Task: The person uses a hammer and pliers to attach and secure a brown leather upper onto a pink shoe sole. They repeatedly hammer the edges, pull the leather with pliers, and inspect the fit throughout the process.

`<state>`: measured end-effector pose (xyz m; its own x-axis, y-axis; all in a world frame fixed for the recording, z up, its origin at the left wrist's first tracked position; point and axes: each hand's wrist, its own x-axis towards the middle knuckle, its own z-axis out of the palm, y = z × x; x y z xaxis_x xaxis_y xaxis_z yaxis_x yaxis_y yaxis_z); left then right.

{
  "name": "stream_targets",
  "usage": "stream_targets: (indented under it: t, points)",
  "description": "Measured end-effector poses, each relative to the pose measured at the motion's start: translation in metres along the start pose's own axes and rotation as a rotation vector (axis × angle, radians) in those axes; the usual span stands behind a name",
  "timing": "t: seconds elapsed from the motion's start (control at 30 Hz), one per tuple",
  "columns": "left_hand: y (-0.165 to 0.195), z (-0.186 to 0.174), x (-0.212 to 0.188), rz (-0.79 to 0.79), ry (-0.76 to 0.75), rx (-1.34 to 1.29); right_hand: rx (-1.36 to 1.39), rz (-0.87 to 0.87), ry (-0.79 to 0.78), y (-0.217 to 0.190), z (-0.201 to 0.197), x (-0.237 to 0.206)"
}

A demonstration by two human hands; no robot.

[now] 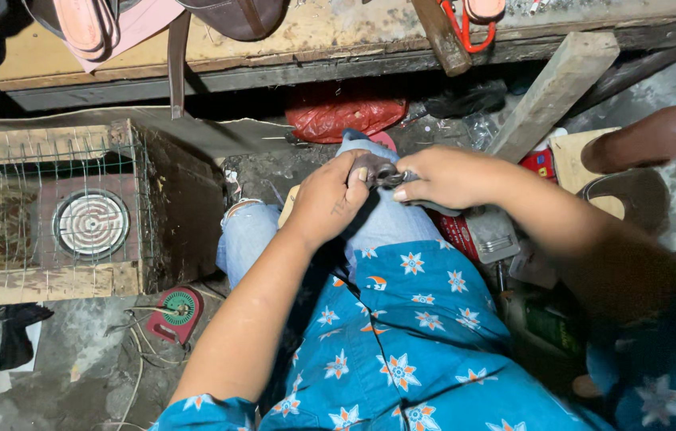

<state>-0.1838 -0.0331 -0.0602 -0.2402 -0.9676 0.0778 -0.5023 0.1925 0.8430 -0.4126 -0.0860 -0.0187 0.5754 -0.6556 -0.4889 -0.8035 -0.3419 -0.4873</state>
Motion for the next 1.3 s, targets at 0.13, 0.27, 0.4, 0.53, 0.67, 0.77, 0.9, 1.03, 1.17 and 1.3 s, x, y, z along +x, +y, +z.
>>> stream_targets:
  t: [0.13,0.27,0.4,0.53,0.67,0.77,0.9,1.03,1.17,1.3]
  points:
    - [-0.004,0.001,0.002,0.021,0.019,0.013,-0.158,0.037,0.129,0.007,-0.004,-0.011]
    - [-0.004,0.004,0.008,-0.026,-0.024,0.107,-0.244,0.048,0.038,0.001,0.002,-0.019]
    - [-0.002,0.008,0.007,0.024,-0.015,-0.004,-0.128,0.006,0.049,-0.007,0.007,-0.01]
    - [-0.002,0.007,0.004,0.04,0.0,0.023,-0.144,-0.018,0.034,-0.016,0.001,-0.004]
    - [-0.003,0.005,0.004,0.049,0.002,0.013,-0.14,0.008,-0.047,-0.024,-0.015,-0.001]
    - [-0.003,0.008,0.006,0.03,-0.024,0.08,-0.244,0.057,-0.096,-0.023,-0.018,-0.001]
    - [-0.004,0.013,0.005,0.059,0.021,0.067,-0.326,-0.117,0.083,-0.018,-0.006,-0.006]
    - [-0.012,0.012,0.007,0.099,0.012,0.091,-0.349,-0.113,0.111,-0.023,0.012,-0.012]
    - [-0.018,0.007,0.012,0.105,-0.016,-0.065,-0.409,-0.053,0.216,-0.04,0.032,-0.01]
    - [-0.015,0.002,0.016,-0.01,-0.034,-0.153,-0.459,-0.095,0.266,-0.035,0.04,-0.002]
